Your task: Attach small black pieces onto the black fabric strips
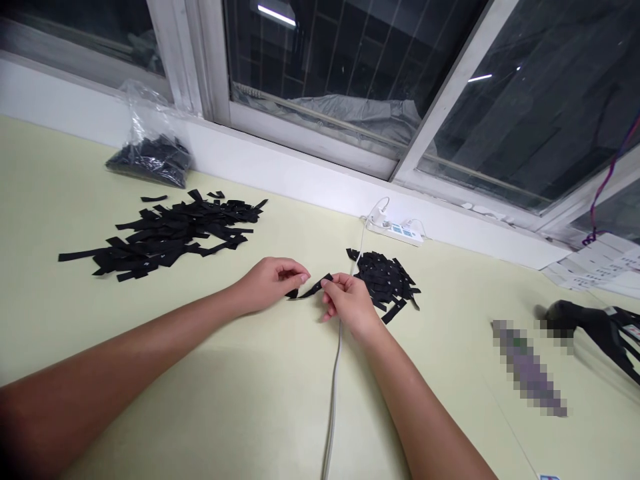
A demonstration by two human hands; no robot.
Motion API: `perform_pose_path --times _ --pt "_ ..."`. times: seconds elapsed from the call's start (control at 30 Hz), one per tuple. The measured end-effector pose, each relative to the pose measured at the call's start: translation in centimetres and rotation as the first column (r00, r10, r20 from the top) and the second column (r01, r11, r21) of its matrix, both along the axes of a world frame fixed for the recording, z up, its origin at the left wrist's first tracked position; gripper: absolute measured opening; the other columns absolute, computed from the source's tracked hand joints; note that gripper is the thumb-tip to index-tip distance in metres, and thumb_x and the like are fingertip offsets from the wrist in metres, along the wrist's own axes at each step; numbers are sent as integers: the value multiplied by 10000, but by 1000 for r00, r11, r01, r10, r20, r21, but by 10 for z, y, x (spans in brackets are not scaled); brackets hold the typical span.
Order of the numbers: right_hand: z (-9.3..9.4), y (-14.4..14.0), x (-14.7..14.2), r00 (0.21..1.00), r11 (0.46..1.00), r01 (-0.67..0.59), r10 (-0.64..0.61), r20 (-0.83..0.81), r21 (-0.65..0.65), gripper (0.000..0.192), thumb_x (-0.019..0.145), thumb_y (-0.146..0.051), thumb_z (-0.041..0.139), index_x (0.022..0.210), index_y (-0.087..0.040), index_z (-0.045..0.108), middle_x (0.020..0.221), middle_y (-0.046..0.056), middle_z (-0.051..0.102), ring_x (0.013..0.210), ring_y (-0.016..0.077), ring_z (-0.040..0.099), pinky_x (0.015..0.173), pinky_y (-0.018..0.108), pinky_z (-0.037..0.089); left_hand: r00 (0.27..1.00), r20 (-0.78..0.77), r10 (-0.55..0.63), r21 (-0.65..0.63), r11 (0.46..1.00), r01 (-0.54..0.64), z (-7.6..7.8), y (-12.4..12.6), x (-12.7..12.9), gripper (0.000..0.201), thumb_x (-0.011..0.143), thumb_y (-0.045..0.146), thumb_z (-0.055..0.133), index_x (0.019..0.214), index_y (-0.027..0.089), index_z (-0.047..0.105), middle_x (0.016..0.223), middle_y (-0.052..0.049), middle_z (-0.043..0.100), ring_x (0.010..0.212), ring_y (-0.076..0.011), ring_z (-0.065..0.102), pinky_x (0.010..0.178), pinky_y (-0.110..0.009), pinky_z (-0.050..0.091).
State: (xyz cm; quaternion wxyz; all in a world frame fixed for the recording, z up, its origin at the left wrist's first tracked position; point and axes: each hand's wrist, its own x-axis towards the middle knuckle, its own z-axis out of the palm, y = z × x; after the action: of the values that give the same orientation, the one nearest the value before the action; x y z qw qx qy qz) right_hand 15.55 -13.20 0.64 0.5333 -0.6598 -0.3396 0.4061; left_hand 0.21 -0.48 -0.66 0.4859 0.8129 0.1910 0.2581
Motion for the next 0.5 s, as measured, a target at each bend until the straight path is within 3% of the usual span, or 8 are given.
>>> perform_pose_path --times 0.13,0.27,0.33,0.4,0.5 --pt "-3 -1 7 954 991 24 17 299 -135 267 766 -438 672 749 -195 563 604 -21 606 399 86 475 429 269 493 993 -34 114 -14 993 -114 0 4 0 238 855 350 584 917 176 734 849 -46 732 779 -174 653 707 -291 501" --pt "-5 -1 10 912 984 44 30 409 -171 223 807 -411 619 775 -192 591 648 -6 641 396 92 504 416 254 458 987 -57 152 -21 988 -154 -2 8 1 209 839 303 591 932 180 733 890 -54 740 809 -182 666 740 -303 511" --pt "-2 -2 10 940 987 46 10 340 -156 222 796 -404 633 760 -190 584 634 -14 621 394 80 469 409 250 443 981 -45 191 -30 981 -193 -2 12 1 222 842 314 591 952 178 728 872 -56 734 793 -180 662 736 -307 513" --pt "5 -5 8 987 991 -4 25 156 -137 240 769 -394 669 715 -194 549 591 -41 562 393 57 399 395 231 411 970 -3 242 -50 969 -242 -3 16 0 249 834 317 607 1012 174 707 864 -53 728 768 -171 654 728 -305 513" --pt "22 -15 6 969 971 -211 192 -155 -113 308 731 -387 718 663 -204 480 529 -85 447 383 30 273 353 196 308 958 43 283 -105 955 -277 -3 21 -1 294 801 306 654 1061 171 667 874 -49 727 769 -163 656 733 -298 514"
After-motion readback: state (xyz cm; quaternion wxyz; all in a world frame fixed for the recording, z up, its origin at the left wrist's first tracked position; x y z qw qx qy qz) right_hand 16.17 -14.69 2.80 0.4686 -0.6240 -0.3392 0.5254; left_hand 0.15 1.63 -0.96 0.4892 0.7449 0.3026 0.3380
